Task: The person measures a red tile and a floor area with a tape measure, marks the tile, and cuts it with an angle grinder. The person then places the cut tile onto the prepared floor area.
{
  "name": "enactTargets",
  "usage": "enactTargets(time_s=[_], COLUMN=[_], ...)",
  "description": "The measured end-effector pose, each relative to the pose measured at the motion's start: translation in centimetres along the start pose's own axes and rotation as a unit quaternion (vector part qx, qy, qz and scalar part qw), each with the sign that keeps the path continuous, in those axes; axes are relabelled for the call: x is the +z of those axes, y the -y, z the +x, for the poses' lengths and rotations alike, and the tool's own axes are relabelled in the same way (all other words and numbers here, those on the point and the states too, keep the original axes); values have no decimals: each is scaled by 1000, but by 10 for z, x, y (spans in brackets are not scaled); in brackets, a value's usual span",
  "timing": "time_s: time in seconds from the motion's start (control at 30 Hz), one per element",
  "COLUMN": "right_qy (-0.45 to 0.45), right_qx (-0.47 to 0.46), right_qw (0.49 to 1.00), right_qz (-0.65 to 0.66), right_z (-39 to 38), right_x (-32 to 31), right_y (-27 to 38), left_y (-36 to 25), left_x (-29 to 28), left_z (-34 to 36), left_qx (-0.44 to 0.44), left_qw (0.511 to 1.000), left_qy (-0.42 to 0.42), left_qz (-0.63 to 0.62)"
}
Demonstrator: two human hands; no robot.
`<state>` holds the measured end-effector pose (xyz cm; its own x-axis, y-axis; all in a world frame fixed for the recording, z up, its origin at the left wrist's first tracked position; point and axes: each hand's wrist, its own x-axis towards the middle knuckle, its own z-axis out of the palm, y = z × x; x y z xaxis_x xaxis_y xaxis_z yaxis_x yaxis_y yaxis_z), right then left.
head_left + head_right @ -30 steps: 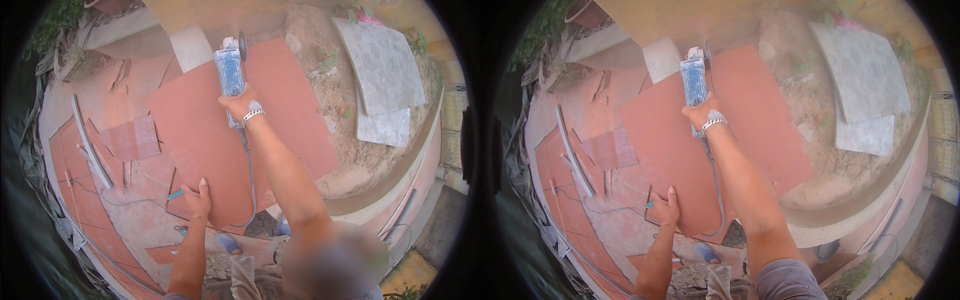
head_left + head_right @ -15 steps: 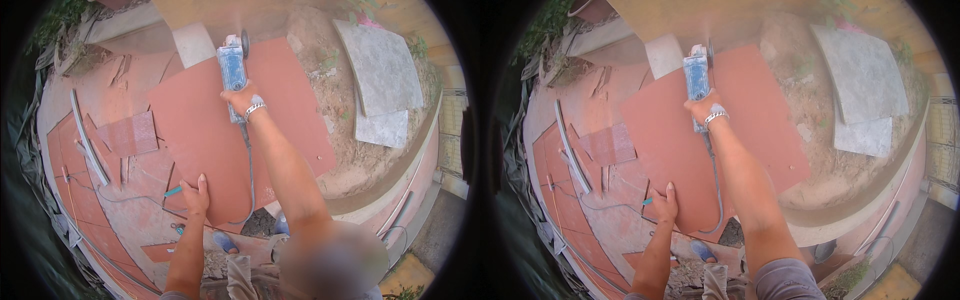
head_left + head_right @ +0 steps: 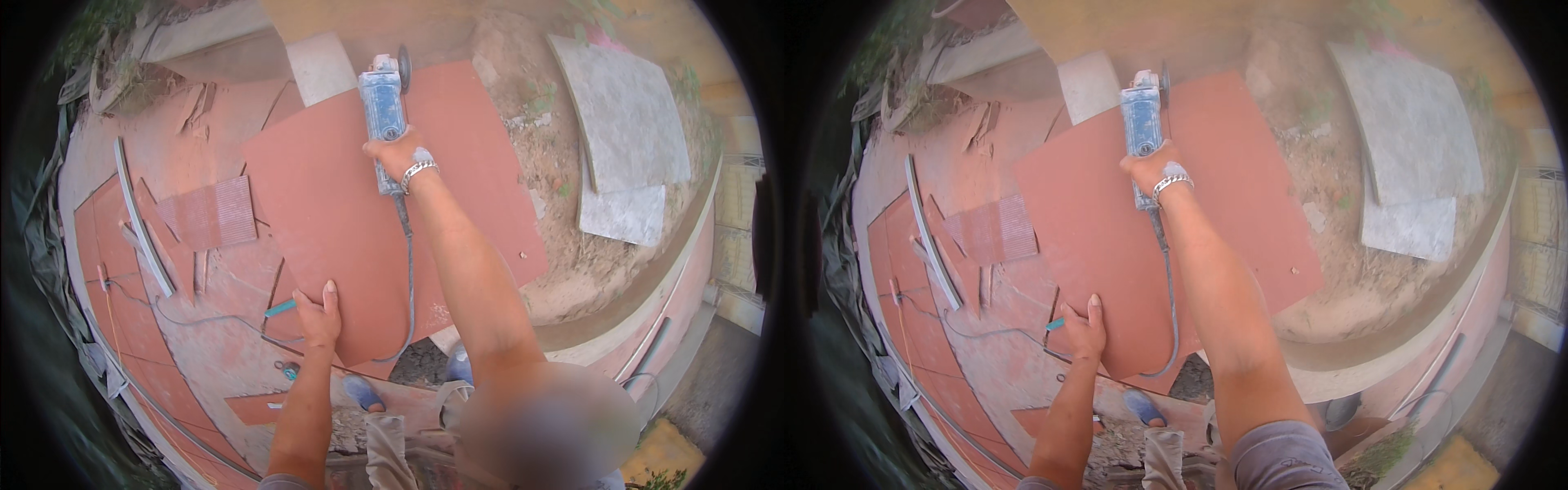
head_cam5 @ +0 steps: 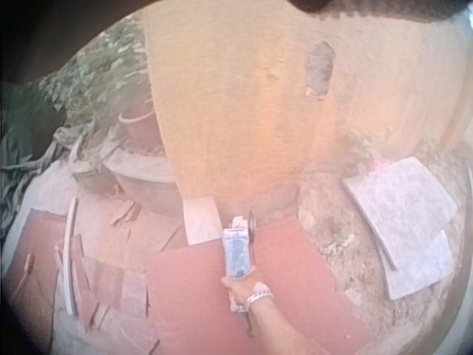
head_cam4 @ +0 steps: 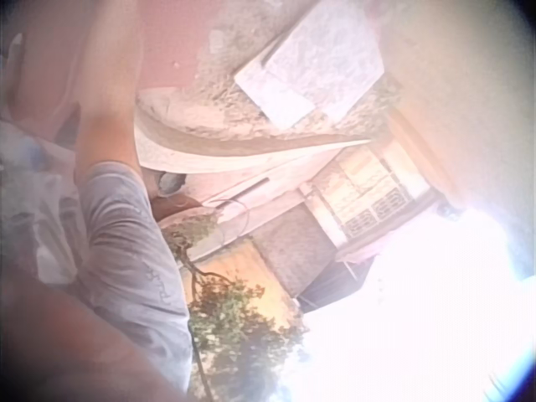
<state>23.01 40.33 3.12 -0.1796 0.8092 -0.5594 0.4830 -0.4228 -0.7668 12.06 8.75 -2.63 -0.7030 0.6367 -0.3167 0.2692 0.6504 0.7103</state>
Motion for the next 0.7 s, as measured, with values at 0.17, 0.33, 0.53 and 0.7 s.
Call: enactTargets(time_s=[0.17,0.33,0.53,0.7], right_qy=[-1,-24,-59,-57], right_qx=[3,-22,-80,-155], right_qw=[1000,999,994,984], right_qz=[5,35,38,73], right_z=[-2,-10,-65,-153], right_x=[1,10,11,-18], right_y=[-3,-21,-49,-73], left_y=[0,1,1,5], left_x=[0,0,-1,-2], left_z=[1,0,-1,-12], left_qx=[-14,10,54,28], left_qw=[1000,999,998,999], left_qy=[12,5,-2,-7], left_qz=[-24,-32,-34,-19])
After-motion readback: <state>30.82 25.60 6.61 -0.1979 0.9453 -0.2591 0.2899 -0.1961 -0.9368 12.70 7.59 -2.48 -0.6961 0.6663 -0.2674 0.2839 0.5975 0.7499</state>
